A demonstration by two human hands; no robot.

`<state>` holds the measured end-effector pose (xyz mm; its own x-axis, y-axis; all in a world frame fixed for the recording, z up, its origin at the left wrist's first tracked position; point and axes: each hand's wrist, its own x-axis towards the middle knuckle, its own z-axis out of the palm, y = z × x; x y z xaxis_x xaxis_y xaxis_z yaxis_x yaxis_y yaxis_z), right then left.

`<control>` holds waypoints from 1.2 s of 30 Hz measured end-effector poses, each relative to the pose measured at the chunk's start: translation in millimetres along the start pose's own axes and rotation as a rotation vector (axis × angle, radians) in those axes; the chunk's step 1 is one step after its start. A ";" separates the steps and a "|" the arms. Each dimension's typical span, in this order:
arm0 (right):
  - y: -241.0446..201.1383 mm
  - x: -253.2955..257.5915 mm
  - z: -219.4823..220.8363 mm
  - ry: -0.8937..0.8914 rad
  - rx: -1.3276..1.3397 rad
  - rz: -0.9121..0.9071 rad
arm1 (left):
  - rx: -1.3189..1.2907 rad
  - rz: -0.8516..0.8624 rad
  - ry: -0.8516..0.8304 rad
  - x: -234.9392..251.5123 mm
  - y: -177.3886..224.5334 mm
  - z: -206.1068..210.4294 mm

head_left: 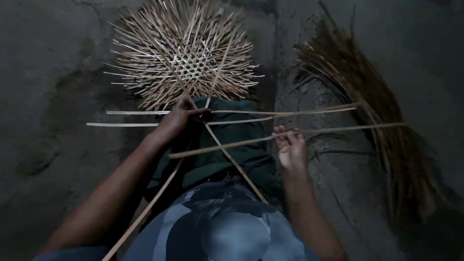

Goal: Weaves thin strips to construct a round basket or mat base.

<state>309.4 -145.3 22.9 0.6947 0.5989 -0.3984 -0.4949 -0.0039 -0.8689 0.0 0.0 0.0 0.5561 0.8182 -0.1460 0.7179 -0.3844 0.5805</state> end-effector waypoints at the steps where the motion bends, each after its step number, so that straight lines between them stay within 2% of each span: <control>1: 13.9 -4.0 13.1 -0.016 0.019 0.044 | -0.001 0.009 0.007 -0.7 -1.8 1.4; 3: 26.8 -9.6 34.3 -0.087 0.042 0.081 | -0.022 0.027 0.033 -1.8 -2.0 0.9; 7: 21.8 -26.0 53.4 -0.216 -0.026 -0.054 | -0.021 0.008 0.018 -3.0 -1.6 -0.1; 9: 14.3 -32.3 56.4 -0.265 -0.095 -0.065 | -0.031 -0.016 0.016 -2.6 0.5 -0.7; 11: 9.9 -37.1 58.6 -0.311 -0.215 0.059 | -0.029 -0.018 0.002 -2.7 2.3 -2.6; 15: 17.2 -51.3 75.3 -0.449 -0.445 0.439 | -0.015 0.005 -0.017 -0.7 2.0 -5.5; 19: 42.4 -79.3 105.8 -0.652 -0.504 0.588 | -0.041 0.014 0.004 -0.9 0.5 -4.4; 22: 60.5 -88.1 112.0 -0.694 -0.521 0.583 | -0.035 -0.019 -0.007 -0.4 2.1 -4.4; 30: 74.1 -104.4 82.5 -0.736 -0.521 0.387 | -0.040 -0.027 -0.027 1.7 2.3 -6.1; 36: 78.0 -101.9 81.0 -0.737 -0.482 0.386 | -0.064 -0.033 -0.044 -0.5 2.7 -9.7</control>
<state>157.7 -141.7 19.5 -0.0552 0.8396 -0.5405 -0.2389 -0.5367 -0.8093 -2.4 2.7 9.4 0.5516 0.8099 -0.1995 0.7083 -0.3285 0.6248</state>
